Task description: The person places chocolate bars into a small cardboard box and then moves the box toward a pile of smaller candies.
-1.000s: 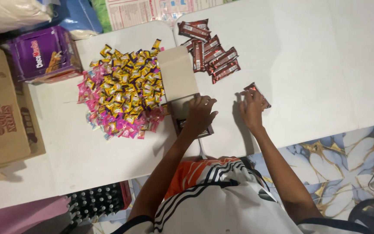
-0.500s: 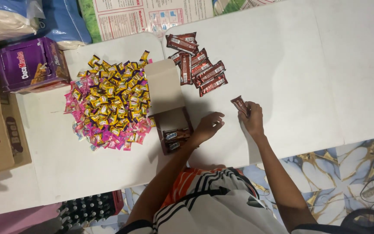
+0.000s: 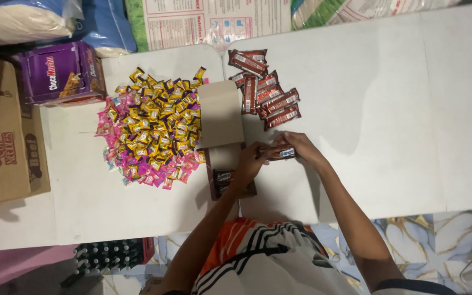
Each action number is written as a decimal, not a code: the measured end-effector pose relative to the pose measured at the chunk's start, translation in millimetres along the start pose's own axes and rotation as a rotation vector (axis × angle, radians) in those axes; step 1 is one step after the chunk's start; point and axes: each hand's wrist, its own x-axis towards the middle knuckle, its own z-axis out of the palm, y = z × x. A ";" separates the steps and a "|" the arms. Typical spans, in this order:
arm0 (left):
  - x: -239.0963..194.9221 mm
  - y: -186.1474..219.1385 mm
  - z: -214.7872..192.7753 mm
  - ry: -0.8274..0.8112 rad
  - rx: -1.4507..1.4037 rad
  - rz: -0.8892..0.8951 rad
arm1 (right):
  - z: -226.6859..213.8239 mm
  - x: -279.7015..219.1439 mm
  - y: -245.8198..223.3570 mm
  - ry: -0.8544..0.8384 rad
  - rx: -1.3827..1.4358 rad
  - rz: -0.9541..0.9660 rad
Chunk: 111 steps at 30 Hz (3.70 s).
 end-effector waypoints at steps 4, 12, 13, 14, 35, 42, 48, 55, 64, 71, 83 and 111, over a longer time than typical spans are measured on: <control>-17.1 9.2 -21.5 0.105 -0.053 0.041 | 1.0 33.1 -22.1 0.213 -0.562 -0.051; -39.4 7.3 -45.5 0.317 0.148 0.072 | -9.0 76.0 -43.5 0.410 -1.349 -0.559; -45.0 23.3 -46.6 0.323 0.146 0.071 | -8.9 74.5 -40.4 0.404 -1.351 -0.562; -49.6 40.0 -47.8 0.289 -0.004 0.028 | -9.3 73.5 -38.4 0.425 -1.417 -0.474; -97.2 0.4 -94.9 0.248 -0.115 0.049 | 107.9 -79.0 -11.9 0.532 -0.076 -0.419; -127.8 67.4 -83.3 0.034 -0.200 -0.150 | 164.9 -79.0 40.4 0.465 -0.582 -0.743; -136.3 51.4 -93.3 0.188 -0.296 -0.177 | 203.8 -106.0 9.7 0.336 -0.483 -0.708; -158.3 53.0 -119.0 0.304 -0.291 -0.113 | 233.5 -102.0 -9.6 0.381 -0.491 -0.309; -168.4 52.0 -153.1 0.140 0.058 0.147 | 252.5 -70.7 7.0 0.280 -0.628 -0.480; -178.7 59.2 -177.1 0.350 0.139 0.176 | 221.3 -29.2 23.7 0.459 -0.981 -0.498; -188.7 11.3 -193.8 0.449 0.017 0.148 | 225.7 17.8 55.5 0.417 -1.713 -0.254; -119.5 4.3 -145.1 0.237 0.084 0.294 | 228.1 -35.8 0.6 0.132 -1.251 -0.613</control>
